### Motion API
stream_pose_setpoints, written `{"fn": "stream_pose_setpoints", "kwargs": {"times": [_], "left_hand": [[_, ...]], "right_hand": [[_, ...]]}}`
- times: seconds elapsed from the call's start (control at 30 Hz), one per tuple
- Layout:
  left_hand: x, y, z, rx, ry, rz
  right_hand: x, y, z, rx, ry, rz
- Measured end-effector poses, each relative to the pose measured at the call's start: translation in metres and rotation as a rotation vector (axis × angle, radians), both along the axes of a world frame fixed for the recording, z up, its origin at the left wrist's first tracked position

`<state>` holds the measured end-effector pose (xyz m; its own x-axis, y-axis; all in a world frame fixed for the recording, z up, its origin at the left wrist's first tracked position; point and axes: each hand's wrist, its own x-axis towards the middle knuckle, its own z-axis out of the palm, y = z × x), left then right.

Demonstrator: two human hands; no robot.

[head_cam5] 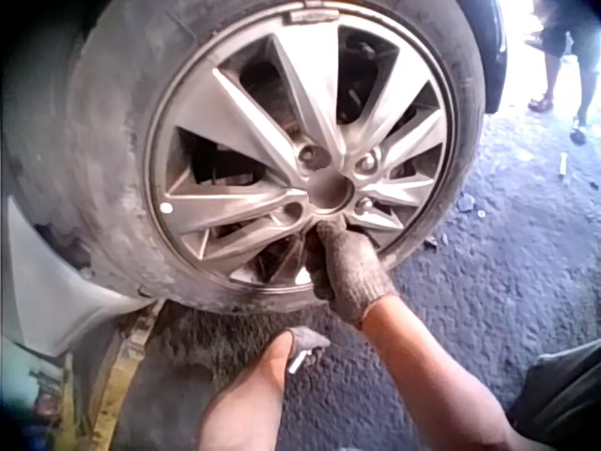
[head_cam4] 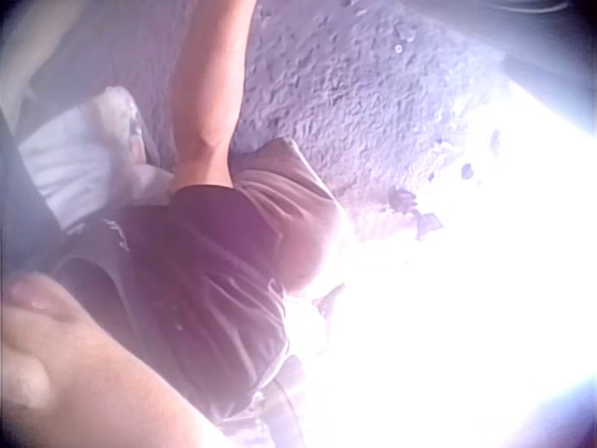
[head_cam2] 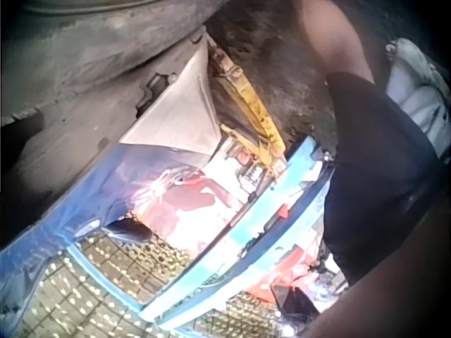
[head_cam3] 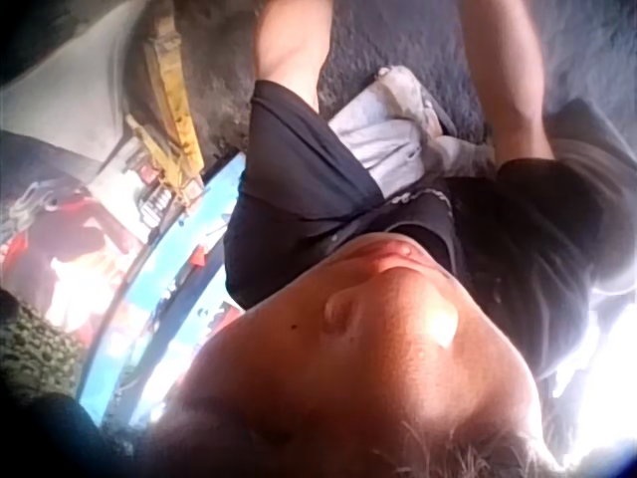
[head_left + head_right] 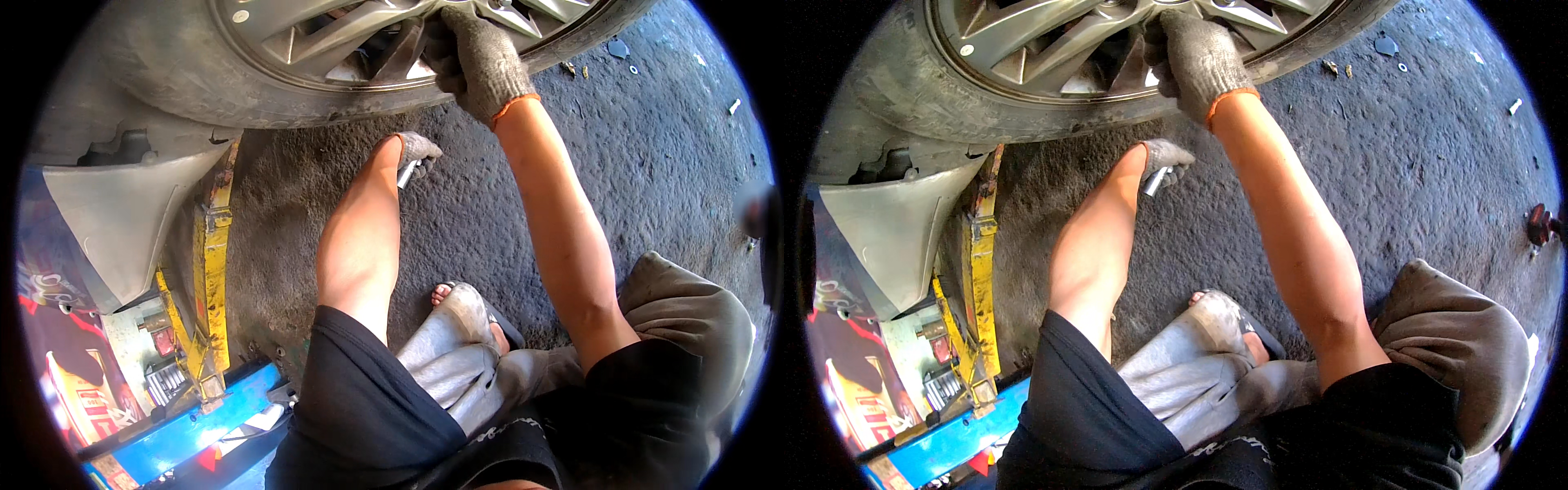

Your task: The person removes a tire from a vehicle and then positions and secures a tire onto the wheel hub using an impact wrench.

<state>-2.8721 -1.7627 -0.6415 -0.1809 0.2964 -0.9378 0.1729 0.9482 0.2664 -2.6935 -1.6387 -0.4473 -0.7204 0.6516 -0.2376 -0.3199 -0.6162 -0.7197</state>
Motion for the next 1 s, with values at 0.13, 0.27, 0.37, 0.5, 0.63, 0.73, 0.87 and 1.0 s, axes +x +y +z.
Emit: {"fn": "stream_pose_setpoints", "kwargs": {"times": [0.13,0.27,0.37,0.5,0.63,0.73,0.87,1.0], "left_hand": [[0.004,-0.001,0.000,0.033,0.007,-0.015],[0.010,0.005,0.007,0.050,0.042,-0.010],[0.004,0.001,0.003,0.063,0.032,-0.019],[0.003,0.000,0.005,0.027,0.057,-0.021],[0.002,0.004,0.007,0.017,0.107,-0.110],[0.011,0.007,0.011,0.037,0.079,-0.051],[0.005,0.000,0.006,0.038,0.022,0.080],[-0.007,-0.008,-0.002,0.049,-0.001,0.088]], "right_hand": [[-0.005,0.002,-0.021,-0.502,0.632,0.262],[-0.011,-0.001,-0.038,-0.669,0.775,0.255],[-0.008,-0.011,-0.029,-0.463,0.560,0.115],[-0.004,-0.012,-0.027,0.154,0.057,-0.067],[0.006,-0.004,-0.039,0.966,-0.469,-0.428],[0.010,-0.009,-0.035,1.077,-0.491,-0.690],[0.015,-0.011,-0.016,1.135,-0.318,-0.684],[0.010,-0.018,-0.003,1.053,-0.338,-0.649]]}}
